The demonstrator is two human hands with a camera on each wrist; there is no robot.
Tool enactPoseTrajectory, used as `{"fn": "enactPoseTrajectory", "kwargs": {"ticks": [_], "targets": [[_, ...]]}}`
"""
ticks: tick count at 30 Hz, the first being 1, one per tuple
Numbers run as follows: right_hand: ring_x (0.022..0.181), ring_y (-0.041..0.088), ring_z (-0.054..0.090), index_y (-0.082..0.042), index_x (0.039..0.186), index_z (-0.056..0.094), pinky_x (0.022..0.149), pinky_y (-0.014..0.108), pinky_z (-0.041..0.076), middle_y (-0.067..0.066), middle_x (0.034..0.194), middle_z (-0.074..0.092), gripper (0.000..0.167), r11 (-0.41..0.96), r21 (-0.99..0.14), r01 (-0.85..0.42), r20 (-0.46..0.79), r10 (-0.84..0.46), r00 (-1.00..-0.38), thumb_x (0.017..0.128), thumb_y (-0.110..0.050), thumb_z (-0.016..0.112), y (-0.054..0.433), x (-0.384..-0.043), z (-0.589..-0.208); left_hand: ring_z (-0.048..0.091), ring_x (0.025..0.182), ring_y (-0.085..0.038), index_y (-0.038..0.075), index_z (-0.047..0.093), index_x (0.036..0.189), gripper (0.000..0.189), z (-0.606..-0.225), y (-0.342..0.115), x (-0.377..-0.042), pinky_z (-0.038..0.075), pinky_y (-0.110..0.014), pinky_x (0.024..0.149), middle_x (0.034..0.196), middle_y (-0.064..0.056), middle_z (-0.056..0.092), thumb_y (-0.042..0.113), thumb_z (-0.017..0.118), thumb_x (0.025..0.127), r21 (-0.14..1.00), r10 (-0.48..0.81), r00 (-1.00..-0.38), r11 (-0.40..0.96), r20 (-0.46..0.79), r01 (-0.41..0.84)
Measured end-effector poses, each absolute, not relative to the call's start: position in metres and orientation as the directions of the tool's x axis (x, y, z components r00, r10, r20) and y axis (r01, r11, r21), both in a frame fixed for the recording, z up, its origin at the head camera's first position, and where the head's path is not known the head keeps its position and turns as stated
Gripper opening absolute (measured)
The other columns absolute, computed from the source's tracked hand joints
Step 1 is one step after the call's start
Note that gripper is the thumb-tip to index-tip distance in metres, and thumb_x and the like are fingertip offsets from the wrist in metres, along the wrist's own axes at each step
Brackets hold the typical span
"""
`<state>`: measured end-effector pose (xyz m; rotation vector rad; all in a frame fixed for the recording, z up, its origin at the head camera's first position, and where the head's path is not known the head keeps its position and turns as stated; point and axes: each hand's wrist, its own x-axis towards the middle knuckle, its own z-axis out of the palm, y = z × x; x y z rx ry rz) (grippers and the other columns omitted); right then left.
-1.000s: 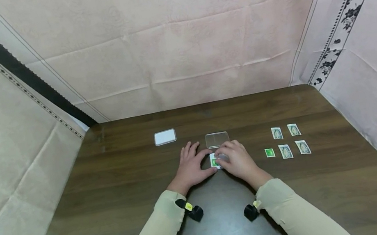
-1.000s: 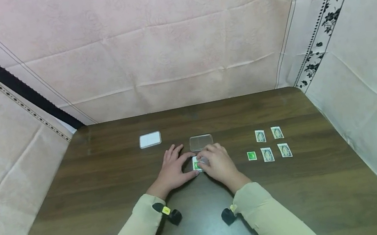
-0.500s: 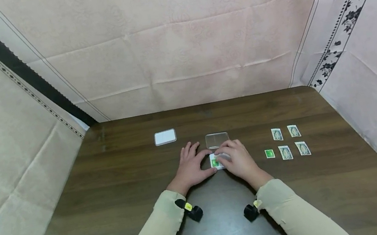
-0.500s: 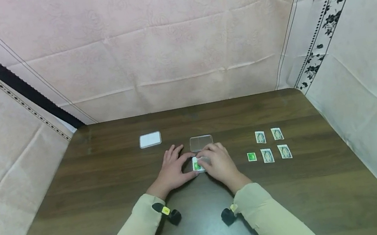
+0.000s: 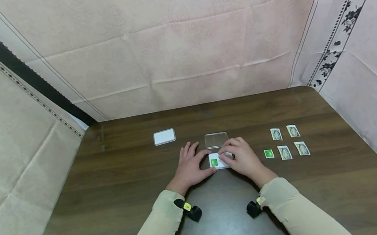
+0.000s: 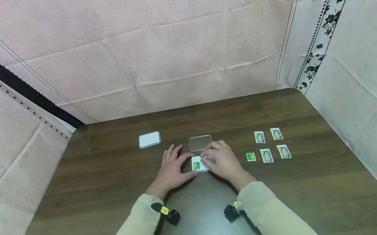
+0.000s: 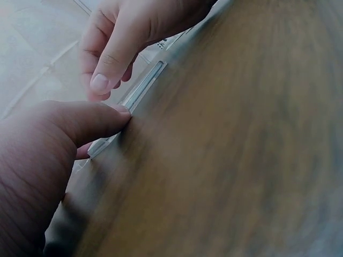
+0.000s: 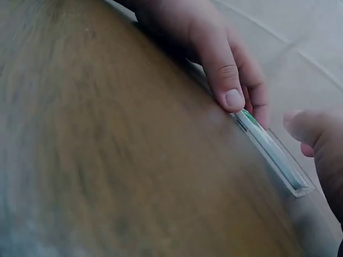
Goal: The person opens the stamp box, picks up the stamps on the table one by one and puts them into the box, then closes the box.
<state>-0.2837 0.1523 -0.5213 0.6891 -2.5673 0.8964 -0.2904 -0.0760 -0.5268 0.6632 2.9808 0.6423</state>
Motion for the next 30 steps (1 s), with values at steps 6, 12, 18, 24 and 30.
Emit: {"fn": "enactPoseTrajectory", "kwargs": {"ticks": [6,12,18,24,30], "targets": [[0.108,0.028,0.054,-0.016,0.098,0.078,0.093,0.05,0.046,0.004,0.108,0.068,0.008,0.691,-0.505,-0.516,0.467,-0.285,-0.837,0.091,-0.02,0.077,0.162,-0.287,-0.52,0.011,0.154,-0.035,0.031,0.058,0.14,0.06,-0.526,-0.075,-0.291,0.004,-0.056,0.122,0.163,-0.013,0.029,0.06,0.066,0.088,0.403,0.408,-0.91,0.823,0.068,0.4],[0.107,0.031,0.056,-0.013,0.1,0.077,0.096,0.052,0.043,0.007,0.107,0.07,0.011,0.761,-0.428,-0.487,0.492,-0.256,-0.832,0.093,-0.02,0.073,0.189,-0.293,-0.521,0.01,0.154,-0.033,0.032,0.057,0.141,0.061,-0.526,-0.075,-0.291,0.003,-0.053,0.123,0.164,-0.011,0.028,0.061,0.067,0.088,0.403,0.405,-0.912,0.826,0.06,0.393],[0.102,0.036,0.059,-0.009,0.101,0.075,0.091,0.055,0.045,0.01,0.102,0.072,0.013,0.847,-0.35,-0.4,0.565,-0.15,-0.811,0.094,-0.019,0.07,0.228,-0.299,-0.52,0.009,0.154,-0.032,0.032,0.056,0.141,0.061,-0.528,-0.074,-0.291,0.002,-0.052,0.123,0.164,-0.011,0.027,0.06,0.067,0.088,0.405,0.409,-0.911,0.825,0.056,0.395],[0.104,0.042,0.055,-0.004,0.107,0.072,0.093,0.057,0.041,0.017,0.103,0.07,0.017,0.859,-0.426,-0.285,0.534,-0.016,-0.845,0.095,-0.014,0.067,0.274,-0.299,-0.517,0.009,0.154,-0.033,0.032,0.057,0.141,0.061,-0.528,-0.072,-0.292,0.002,-0.053,0.123,0.164,-0.011,0.028,0.06,0.067,0.088,0.418,0.413,-0.909,0.817,0.06,0.398],[0.116,0.046,0.048,-0.003,0.115,0.069,0.102,0.06,0.032,0.022,0.116,0.064,0.025,0.845,-0.5,-0.188,0.431,0.055,-0.901,0.095,-0.017,0.066,0.306,-0.296,-0.516,0.012,0.153,-0.036,0.031,0.058,0.139,0.06,-0.53,-0.075,-0.291,0.004,-0.056,0.122,0.162,-0.013,0.03,0.058,0.069,0.087,0.42,0.415,-0.906,0.81,0.083,0.41]]}}
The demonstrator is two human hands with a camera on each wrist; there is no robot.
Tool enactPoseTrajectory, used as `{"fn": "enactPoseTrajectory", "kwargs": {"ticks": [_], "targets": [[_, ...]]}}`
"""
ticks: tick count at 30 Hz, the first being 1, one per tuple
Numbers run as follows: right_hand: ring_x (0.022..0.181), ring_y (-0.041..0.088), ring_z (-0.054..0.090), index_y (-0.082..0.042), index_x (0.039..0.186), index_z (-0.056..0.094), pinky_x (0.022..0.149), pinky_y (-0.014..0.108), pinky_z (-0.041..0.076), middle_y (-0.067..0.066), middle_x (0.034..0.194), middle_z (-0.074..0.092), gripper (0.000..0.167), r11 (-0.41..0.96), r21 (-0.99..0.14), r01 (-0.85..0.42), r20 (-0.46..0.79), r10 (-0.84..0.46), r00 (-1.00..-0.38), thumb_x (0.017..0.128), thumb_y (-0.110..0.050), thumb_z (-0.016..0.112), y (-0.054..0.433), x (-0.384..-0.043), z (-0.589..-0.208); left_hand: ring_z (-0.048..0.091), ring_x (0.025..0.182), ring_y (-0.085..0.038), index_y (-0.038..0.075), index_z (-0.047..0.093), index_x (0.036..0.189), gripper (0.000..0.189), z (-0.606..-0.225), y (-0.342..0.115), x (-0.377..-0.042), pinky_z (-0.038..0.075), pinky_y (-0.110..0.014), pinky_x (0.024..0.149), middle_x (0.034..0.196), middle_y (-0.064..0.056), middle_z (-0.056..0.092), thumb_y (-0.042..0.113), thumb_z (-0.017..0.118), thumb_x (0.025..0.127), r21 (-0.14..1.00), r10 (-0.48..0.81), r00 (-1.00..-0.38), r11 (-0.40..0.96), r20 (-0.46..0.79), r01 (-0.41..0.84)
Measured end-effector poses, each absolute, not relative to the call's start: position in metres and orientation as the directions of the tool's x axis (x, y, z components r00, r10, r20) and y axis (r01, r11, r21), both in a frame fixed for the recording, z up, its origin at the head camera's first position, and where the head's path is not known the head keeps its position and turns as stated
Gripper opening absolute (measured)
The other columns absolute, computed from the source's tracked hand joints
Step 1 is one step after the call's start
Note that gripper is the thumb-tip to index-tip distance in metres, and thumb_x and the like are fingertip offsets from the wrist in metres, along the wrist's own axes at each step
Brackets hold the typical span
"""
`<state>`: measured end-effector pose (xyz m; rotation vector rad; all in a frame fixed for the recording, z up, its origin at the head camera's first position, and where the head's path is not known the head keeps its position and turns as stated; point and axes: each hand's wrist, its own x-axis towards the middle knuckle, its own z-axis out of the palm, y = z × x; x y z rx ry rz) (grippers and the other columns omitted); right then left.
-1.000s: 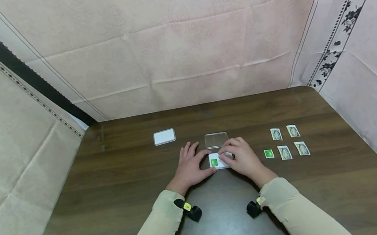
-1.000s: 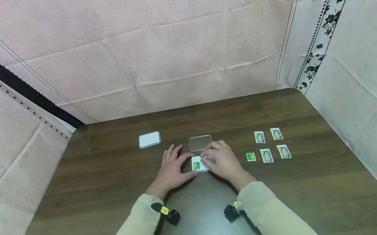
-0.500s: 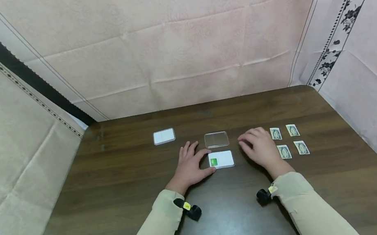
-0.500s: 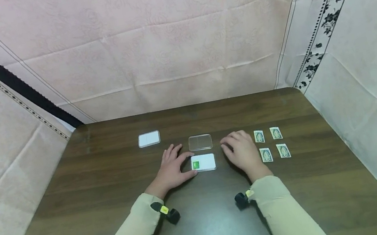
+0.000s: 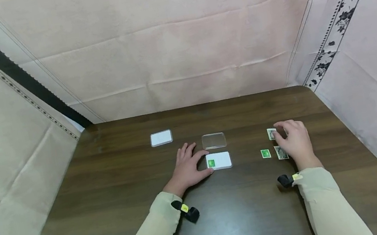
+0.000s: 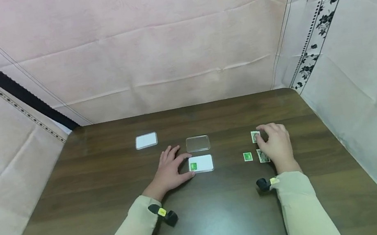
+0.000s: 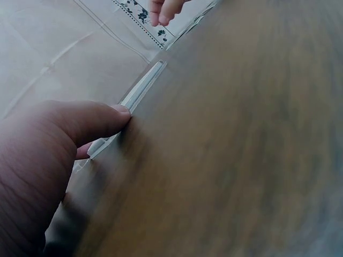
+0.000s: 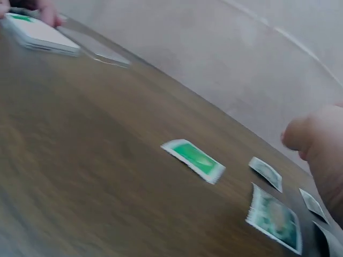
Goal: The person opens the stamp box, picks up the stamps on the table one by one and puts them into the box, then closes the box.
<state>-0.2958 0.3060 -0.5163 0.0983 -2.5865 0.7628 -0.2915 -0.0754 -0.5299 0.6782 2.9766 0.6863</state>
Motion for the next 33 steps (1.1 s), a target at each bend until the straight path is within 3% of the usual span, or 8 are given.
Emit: {"fn": "enactPoseTrajectory", "kwargs": {"ticks": [13,21,33], "targets": [[0.133,0.052,0.03,-0.003,0.131,0.061,0.112,0.069,0.012,0.026,0.139,0.048,0.04,0.883,-0.434,-0.178,0.27,-0.061,-0.961,0.095,-0.021,0.061,0.32,-0.309,-0.523,0.01,0.154,-0.035,0.031,0.057,0.141,0.06,-0.524,-0.074,-0.291,0.002,-0.054,0.123,0.163,-0.012,0.028,0.058,0.068,0.088,0.42,0.412,-0.909,0.815,0.063,0.399],[0.135,0.054,0.024,-0.004,0.135,0.057,0.112,0.072,-0.001,0.027,0.144,0.041,0.049,0.904,-0.413,-0.109,0.203,-0.026,-0.979,0.091,-0.023,0.06,0.318,-0.311,-0.524,0.01,0.154,-0.035,0.031,0.057,0.14,0.06,-0.525,-0.074,-0.29,0.002,-0.054,0.123,0.163,-0.012,0.028,0.057,0.069,0.088,0.43,0.41,-0.91,0.812,0.061,0.394],[0.137,0.055,0.019,-0.006,0.131,0.056,0.112,0.071,-0.009,0.028,0.145,0.038,0.048,0.903,-0.425,-0.063,0.164,0.009,-0.986,0.09,-0.028,0.064,0.314,-0.316,-0.523,0.009,0.155,-0.033,0.031,0.056,0.141,0.061,-0.524,-0.074,-0.29,0.001,-0.052,0.123,0.164,-0.012,0.027,0.059,0.068,0.088,0.422,0.41,-0.911,0.819,0.046,0.389]]}}
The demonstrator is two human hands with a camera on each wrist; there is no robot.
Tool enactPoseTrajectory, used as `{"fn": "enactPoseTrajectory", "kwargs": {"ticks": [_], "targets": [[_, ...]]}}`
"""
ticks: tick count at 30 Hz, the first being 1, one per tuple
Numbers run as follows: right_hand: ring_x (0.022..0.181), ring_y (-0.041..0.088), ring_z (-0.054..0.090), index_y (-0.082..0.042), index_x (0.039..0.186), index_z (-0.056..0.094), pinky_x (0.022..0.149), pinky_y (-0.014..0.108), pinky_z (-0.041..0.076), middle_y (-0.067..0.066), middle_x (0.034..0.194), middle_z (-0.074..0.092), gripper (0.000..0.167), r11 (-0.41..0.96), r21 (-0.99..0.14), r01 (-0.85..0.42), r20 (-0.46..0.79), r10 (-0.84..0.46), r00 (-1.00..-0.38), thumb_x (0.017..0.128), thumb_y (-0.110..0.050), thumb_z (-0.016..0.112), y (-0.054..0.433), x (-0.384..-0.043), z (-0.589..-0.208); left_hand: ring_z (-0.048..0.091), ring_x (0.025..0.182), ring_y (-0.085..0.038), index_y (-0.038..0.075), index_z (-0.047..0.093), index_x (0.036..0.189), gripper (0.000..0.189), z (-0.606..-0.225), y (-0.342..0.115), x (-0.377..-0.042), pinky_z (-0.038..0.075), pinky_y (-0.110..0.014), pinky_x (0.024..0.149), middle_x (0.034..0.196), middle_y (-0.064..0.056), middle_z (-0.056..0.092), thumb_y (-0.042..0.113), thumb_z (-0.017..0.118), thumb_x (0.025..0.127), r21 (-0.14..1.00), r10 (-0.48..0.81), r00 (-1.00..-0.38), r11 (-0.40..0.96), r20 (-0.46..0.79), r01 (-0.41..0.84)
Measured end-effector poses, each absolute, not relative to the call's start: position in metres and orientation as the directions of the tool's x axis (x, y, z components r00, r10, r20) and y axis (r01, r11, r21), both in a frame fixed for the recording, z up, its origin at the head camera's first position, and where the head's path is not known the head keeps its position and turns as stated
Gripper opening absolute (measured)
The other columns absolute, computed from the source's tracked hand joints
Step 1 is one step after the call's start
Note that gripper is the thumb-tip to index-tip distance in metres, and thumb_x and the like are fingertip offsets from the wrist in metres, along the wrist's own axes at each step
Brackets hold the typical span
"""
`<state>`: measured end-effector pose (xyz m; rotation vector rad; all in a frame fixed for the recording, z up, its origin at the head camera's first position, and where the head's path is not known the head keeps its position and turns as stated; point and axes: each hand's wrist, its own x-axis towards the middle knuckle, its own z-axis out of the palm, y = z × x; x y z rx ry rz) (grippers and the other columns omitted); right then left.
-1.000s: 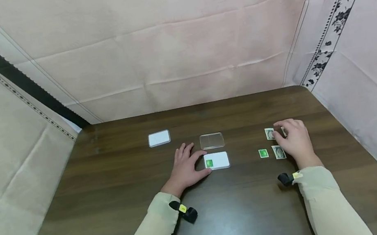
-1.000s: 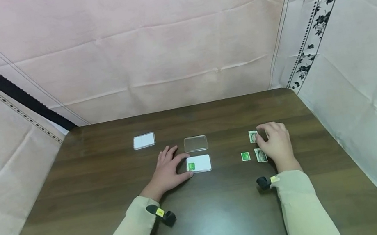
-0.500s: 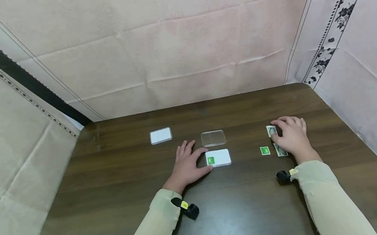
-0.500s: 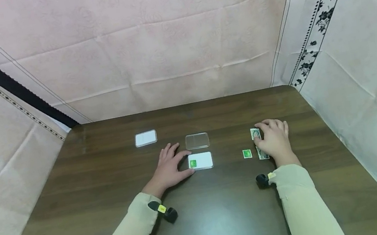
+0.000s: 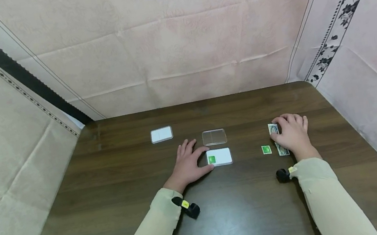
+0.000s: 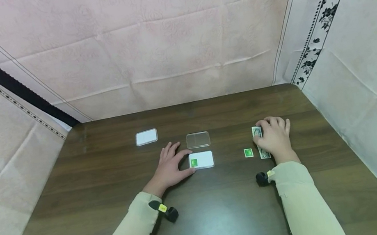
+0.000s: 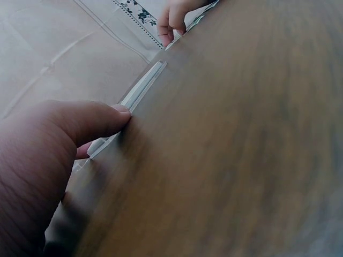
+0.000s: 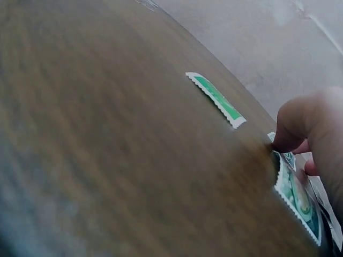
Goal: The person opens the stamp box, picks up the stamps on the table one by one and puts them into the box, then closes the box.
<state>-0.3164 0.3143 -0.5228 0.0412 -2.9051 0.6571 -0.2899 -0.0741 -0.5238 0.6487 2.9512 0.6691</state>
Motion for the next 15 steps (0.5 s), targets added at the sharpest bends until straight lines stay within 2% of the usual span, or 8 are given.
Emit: {"fn": "enactPoseTrajectory", "kwargs": {"ticks": [10,15], "targets": [[0.136,0.056,0.02,-0.002,0.123,0.057,0.113,0.07,-0.01,0.029,0.14,0.041,0.043,0.893,-0.445,-0.066,0.182,0.018,-0.983,0.088,-0.025,0.064,0.3131,-0.3178,-0.5201,0.009,0.155,-0.033,0.031,0.056,0.141,0.06,-0.5227,-0.0742,-0.2893,0.002,-0.053,0.123,0.164,-0.012,0.027,0.058,0.068,0.088,0.426,0.41,-0.911,0.816,0.05,0.391],[0.13,0.055,0.03,-0.002,0.117,0.06,0.115,0.068,-0.006,0.028,0.131,0.054,0.034,0.891,-0.444,-0.089,0.247,0.026,-0.969,0.09,-0.021,0.064,0.3123,-0.317,-0.5195,0.009,0.154,-0.032,0.032,0.057,0.141,0.06,-0.5243,-0.074,-0.2901,0.001,-0.052,0.123,0.164,-0.011,0.028,0.058,0.068,0.088,0.422,0.408,-0.911,0.818,0.053,0.391]]}}
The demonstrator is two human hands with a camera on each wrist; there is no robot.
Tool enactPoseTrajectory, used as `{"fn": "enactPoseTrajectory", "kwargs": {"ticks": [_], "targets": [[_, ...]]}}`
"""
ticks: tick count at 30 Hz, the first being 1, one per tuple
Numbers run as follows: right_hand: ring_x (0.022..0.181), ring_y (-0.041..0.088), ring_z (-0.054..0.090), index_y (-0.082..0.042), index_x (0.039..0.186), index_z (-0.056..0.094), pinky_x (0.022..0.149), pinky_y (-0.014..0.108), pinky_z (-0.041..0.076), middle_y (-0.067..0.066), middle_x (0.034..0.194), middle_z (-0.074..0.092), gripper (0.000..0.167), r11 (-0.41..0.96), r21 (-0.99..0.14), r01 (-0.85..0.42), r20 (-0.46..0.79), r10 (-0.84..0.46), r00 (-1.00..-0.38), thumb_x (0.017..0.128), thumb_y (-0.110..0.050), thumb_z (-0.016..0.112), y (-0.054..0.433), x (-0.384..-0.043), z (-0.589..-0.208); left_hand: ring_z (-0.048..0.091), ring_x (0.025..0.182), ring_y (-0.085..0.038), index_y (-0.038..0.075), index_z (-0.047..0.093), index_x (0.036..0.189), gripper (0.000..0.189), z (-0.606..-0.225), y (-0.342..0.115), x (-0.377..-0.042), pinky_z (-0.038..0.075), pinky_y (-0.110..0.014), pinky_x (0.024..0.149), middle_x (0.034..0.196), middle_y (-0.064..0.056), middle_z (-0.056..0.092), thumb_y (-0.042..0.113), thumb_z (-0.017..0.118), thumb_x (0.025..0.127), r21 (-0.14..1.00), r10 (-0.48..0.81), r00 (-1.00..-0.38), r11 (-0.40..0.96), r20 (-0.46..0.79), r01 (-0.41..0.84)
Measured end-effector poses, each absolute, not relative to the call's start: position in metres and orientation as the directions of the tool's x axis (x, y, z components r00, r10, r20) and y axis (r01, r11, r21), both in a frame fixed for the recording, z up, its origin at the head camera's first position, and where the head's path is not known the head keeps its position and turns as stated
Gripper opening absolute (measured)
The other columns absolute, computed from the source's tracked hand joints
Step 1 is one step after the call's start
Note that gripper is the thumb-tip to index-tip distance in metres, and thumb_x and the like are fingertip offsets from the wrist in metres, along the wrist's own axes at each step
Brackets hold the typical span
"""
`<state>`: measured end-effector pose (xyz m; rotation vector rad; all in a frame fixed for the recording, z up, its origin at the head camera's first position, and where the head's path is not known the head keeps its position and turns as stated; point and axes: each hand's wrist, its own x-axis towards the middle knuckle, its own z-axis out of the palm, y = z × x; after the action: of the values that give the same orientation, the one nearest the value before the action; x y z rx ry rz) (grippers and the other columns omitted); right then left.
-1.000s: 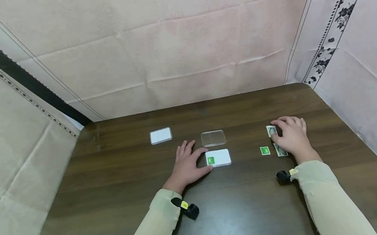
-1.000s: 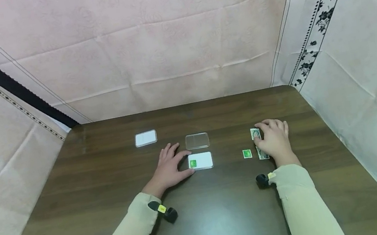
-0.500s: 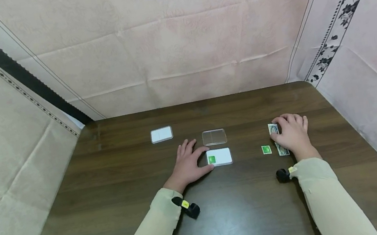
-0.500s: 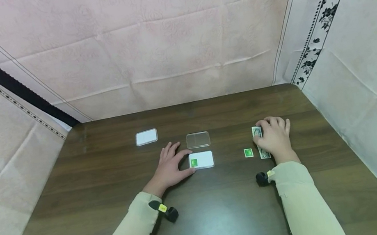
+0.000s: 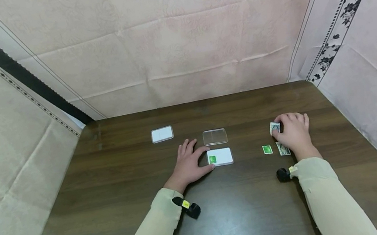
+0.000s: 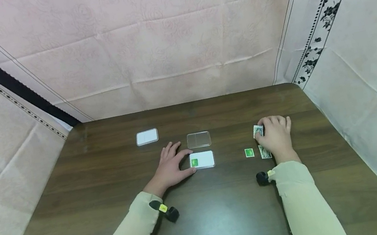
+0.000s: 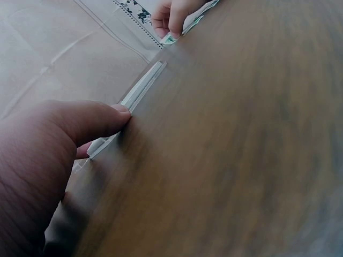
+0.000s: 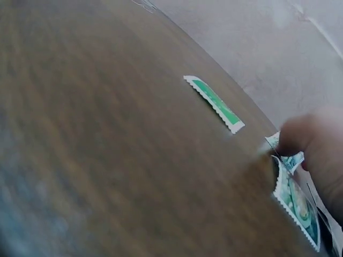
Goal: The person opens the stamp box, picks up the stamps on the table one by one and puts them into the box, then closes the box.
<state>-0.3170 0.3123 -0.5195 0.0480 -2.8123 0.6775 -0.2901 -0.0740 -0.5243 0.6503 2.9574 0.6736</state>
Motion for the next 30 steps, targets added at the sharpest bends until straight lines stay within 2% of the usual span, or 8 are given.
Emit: {"fn": "enactPoseTrajectory", "kwargs": {"ticks": [4,9,17,22,25,30], "targets": [[0.122,0.05,0.039,-0.003,0.109,0.063,0.116,0.066,-0.003,0.024,0.118,0.065,0.02,0.889,-0.446,-0.103,0.289,0.034,-0.957,0.093,-0.015,0.062,0.312,-0.317,-0.52,0.009,0.154,-0.032,0.031,0.057,0.141,0.061,-0.525,-0.074,-0.29,0.001,-0.052,0.123,0.164,-0.012,0.027,0.058,0.068,0.088,0.42,0.41,-0.91,0.818,0.053,0.393],[0.115,0.047,0.045,-0.005,0.102,0.065,0.117,0.065,0.002,0.019,0.104,0.069,0.009,0.878,-0.463,-0.119,0.324,0.043,-0.945,0.096,-0.011,0.062,0.313,-0.316,-0.521,0.009,0.154,-0.033,0.032,0.057,0.14,0.06,-0.526,-0.073,-0.291,0.002,-0.053,0.123,0.163,-0.012,0.028,0.059,0.068,0.088,0.422,0.411,-0.91,0.816,0.057,0.395],[0.112,0.044,0.05,-0.003,0.106,0.067,0.117,0.063,0.011,0.02,0.101,0.07,0.013,0.807,-0.569,-0.156,0.381,0.09,-0.92,0.1,-0.014,0.063,0.311,-0.317,-0.523,0.009,0.154,-0.033,0.032,0.057,0.141,0.061,-0.528,-0.073,-0.292,0.002,-0.053,0.123,0.163,-0.011,0.028,0.06,0.068,0.087,0.421,0.412,-0.909,0.814,0.067,0.4],[0.104,0.039,0.052,-0.001,0.105,0.068,0.116,0.058,0.019,0.021,0.099,0.07,0.013,0.726,-0.661,-0.191,0.409,0.135,-0.903,0.1,-0.013,0.064,0.304,-0.316,-0.522,0.009,0.155,-0.032,0.032,0.057,0.141,0.061,-0.527,-0.074,-0.292,0.001,-0.053,0.123,0.164,-0.011,0.028,0.059,0.069,0.087,0.426,0.408,-0.911,0.815,0.058,0.393],[0.101,0.039,0.053,0.0,0.105,0.068,0.111,0.055,0.026,0.022,0.1,0.07,0.014,0.69,-0.697,-0.196,0.421,0.172,-0.891,0.099,-0.012,0.065,0.301,-0.316,-0.522,0.009,0.155,-0.032,0.032,0.056,0.141,0.061,-0.526,-0.074,-0.292,0.001,-0.052,0.123,0.164,-0.011,0.027,0.059,0.068,0.088,0.424,0.409,-0.911,0.816,0.054,0.392],[0.103,0.035,0.053,-0.001,0.107,0.069,0.09,0.045,0.037,0.02,0.105,0.067,0.016,0.636,-0.756,-0.152,0.384,0.242,-0.891,0.099,-0.015,0.065,0.292,-0.313,-0.521,0.009,0.154,-0.033,0.032,0.057,0.14,0.06,-0.527,-0.074,-0.292,0.001,-0.053,0.123,0.164,-0.011,0.028,0.059,0.068,0.088,0.424,0.41,-0.911,0.816,0.056,0.393]]}}
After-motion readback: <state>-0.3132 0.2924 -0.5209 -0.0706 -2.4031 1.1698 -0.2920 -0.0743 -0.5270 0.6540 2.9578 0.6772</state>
